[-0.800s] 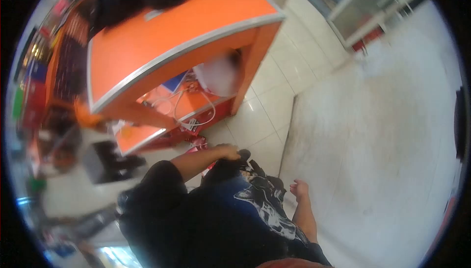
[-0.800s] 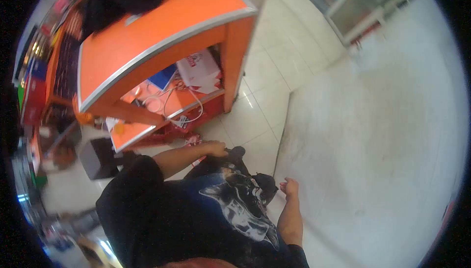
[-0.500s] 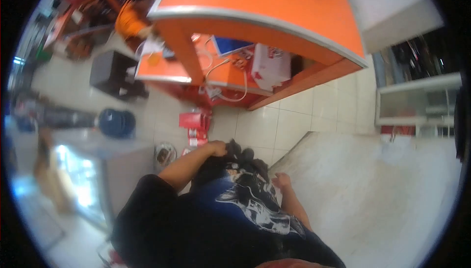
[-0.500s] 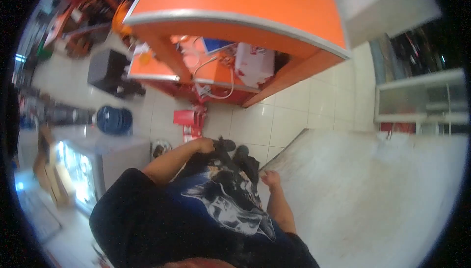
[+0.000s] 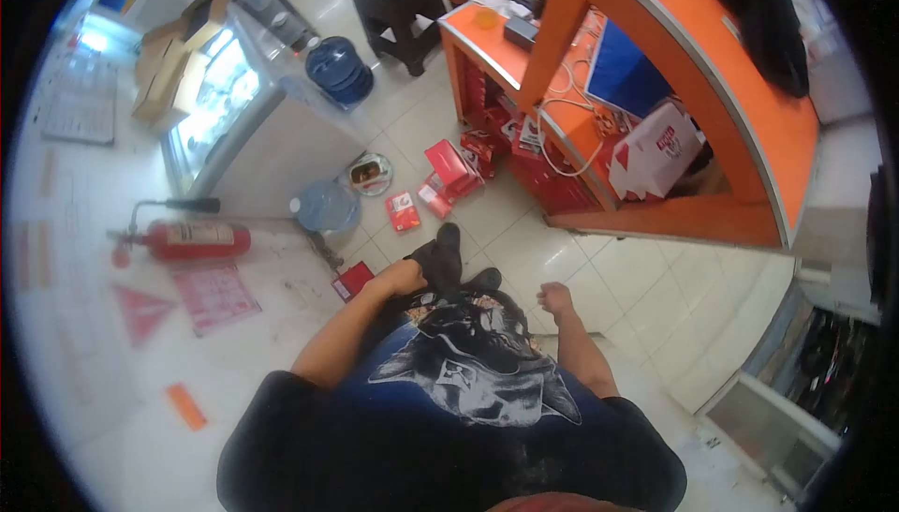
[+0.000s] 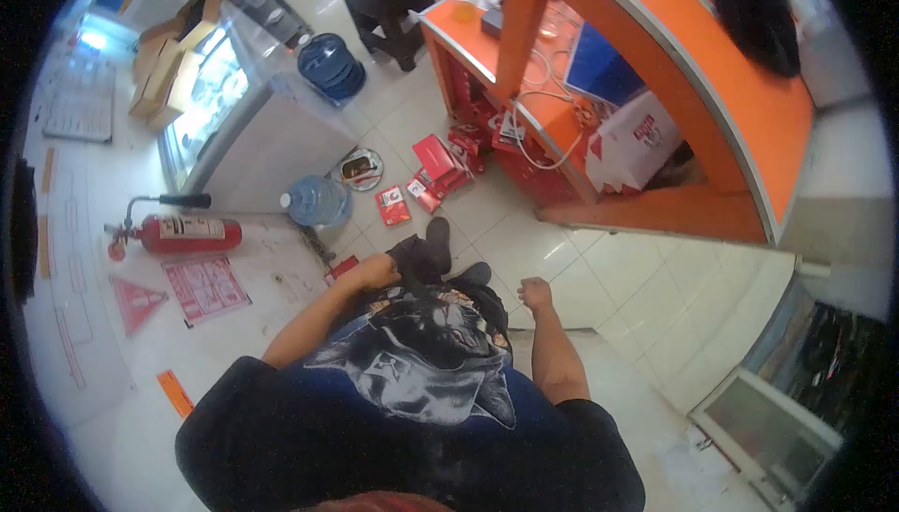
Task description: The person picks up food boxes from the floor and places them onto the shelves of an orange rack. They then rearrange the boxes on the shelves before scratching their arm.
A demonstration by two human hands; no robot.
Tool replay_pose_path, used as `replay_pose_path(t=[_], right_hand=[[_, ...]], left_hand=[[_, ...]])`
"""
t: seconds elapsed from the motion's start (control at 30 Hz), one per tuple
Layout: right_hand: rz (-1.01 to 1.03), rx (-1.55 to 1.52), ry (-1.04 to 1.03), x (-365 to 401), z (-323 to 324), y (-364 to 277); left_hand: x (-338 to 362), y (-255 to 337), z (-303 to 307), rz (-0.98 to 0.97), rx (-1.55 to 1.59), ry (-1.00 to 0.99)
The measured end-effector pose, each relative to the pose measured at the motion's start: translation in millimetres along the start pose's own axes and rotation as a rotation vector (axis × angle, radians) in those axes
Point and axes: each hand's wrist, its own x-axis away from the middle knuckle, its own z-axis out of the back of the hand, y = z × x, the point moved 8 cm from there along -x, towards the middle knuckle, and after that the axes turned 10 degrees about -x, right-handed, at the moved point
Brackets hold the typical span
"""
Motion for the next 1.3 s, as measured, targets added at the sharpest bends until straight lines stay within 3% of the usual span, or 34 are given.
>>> replay_pose_path(t=[0.03,0.07,0.1,0.17,0.2,0.27,0.3,0.37,0.43,0.53,0.57,0.63,0.67,0.73,0.77,0.8,0.87,0.93,1.0,1.03,1.07,1.1,1.13,1.23,1.3], right_hand=[[-0.072,0.054,-0.056,-6,2,15],[0.266,0.61,-0.283,-18,-5,14],[0.276,0.628,-0.284,-41,3,31],[0.226,0.966,-0.358,-75,4,68],[0.229,0.972,-0.359,-67,-6,47],[0.579,1.603,-0.506,-19,-56,-11],[0.584,1.598,-0.496,-9,-71,-29],[0.28,0.853,0.221,-27,-43,-89],[0.336,0.815,0.227,-45,-60,-127],[0.3,0.706,0.145,-84,-90,-140],[0.302,0.709,0.146,-97,-96,-139],[0.249,0.812,-0.179,-141,-139,-129],[0.276,0.883,-0.229,-172,-157,-125],[0.344,0.794,-0.239,-239,-182,-127],[0.409,0.716,-0.25,-264,-191,-121],[0.393,0.718,-0.236,-291,-199,-108],[0.416,0.687,-0.1,-352,-215,-106],[0.317,1.055,-0.345,-367,-258,-105],[0.556,1.025,-0.5,-339,-295,-129],[0.581,0.932,-0.531,-318,-305,-148],[0.617,0.844,-0.56,-303,-310,-163],[0.639,0.843,-0.507,-305,-309,-167],[0.699,0.927,-0.463,-307,-309,-169],[0.875,1.043,-0.34,-319,-299,-167],[0.707,1.149,-0.335,-324,-292,-158]], left_hand=[[8,0,-7,-0.016,0.034,-0.014],[15,-4,-12,-0.005,0.049,-0.003],[17,-2,-15,-0.054,0.098,0.052],[27,2,-21,-0.093,0.157,0.111],[33,-1,-21,-0.052,0.188,0.061],[39,-10,-19,0.019,0.237,-0.073],[40,-14,-20,0.05,0.261,-0.157],[34,-15,-18,-0.103,0.164,-0.182],[0,-35,-74,-0.292,0.28,-0.369],[-9,-32,-92,-0.234,0.417,-0.81],[-25,-33,-90,-0.237,0.419,-0.808],[-63,-43,-50,-0.107,0.294,-0.766],[-105,-58,-54,-0.249,0.063,-0.707],[-212,-85,-36,-0.198,-0.023,-0.26],[-239,-74,13,-0.234,-0.028,-0.137],[-315,-106,2,-0.044,0.313,0.026],[-415,-116,34,-0.071,0.606,0.309],[-501,-125,59,-0.137,0.877,0.657],[-556,-128,91,-0.092,1.125,0.812],[-596,-141,90,0.099,1.278,0.767],[-647,-155,82,0.09,1.38,0.612],[-715,-197,65,0.366,1.155,0.783],[-691,-190,71,0.468,1.169,0.682],[-734,-190,58,0.337,1.338,0.592],[-747,-186,37,0.248,1.471,0.548]])
